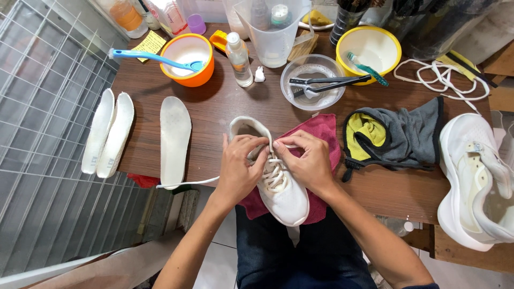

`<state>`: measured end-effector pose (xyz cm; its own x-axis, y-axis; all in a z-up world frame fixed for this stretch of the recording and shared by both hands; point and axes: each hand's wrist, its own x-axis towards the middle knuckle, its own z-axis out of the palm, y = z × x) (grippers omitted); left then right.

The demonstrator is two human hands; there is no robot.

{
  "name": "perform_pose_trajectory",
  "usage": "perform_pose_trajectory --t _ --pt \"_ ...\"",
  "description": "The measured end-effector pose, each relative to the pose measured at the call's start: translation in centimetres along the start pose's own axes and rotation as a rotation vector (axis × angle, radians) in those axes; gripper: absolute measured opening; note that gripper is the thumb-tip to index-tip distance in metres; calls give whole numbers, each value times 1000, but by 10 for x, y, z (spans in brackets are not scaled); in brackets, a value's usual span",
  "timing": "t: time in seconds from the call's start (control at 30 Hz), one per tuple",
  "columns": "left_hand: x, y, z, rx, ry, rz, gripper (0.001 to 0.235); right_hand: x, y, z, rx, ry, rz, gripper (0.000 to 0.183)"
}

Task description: The person laces a white sneaker by threading the laces through the eyelets and tying them. The shoe is placed on a red cloth on a wooden table, and the person adjusts the laces to secure the knot.

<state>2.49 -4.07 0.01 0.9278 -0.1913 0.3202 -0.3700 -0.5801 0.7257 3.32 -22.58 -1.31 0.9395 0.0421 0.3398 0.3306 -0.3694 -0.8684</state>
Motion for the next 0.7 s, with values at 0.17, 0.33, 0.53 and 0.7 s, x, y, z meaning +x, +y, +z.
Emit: perform_pose_trajectory --t 0.17,0.33,0.53,0.7 --pt "2 -17 11 10 46 -7 10 5 -4 -7 -1 -56 4 9" --pt "4 -8 10 57 93 34 5 23 -21 -16 -89 -248 -52 40" --pt "4 -1 1 203 164 78 2 35 -45 -24 -319 -416 -84 26" --pt "11 -28 -47 411 328 148 6 42 -45 -29 -448 -426 9 21"
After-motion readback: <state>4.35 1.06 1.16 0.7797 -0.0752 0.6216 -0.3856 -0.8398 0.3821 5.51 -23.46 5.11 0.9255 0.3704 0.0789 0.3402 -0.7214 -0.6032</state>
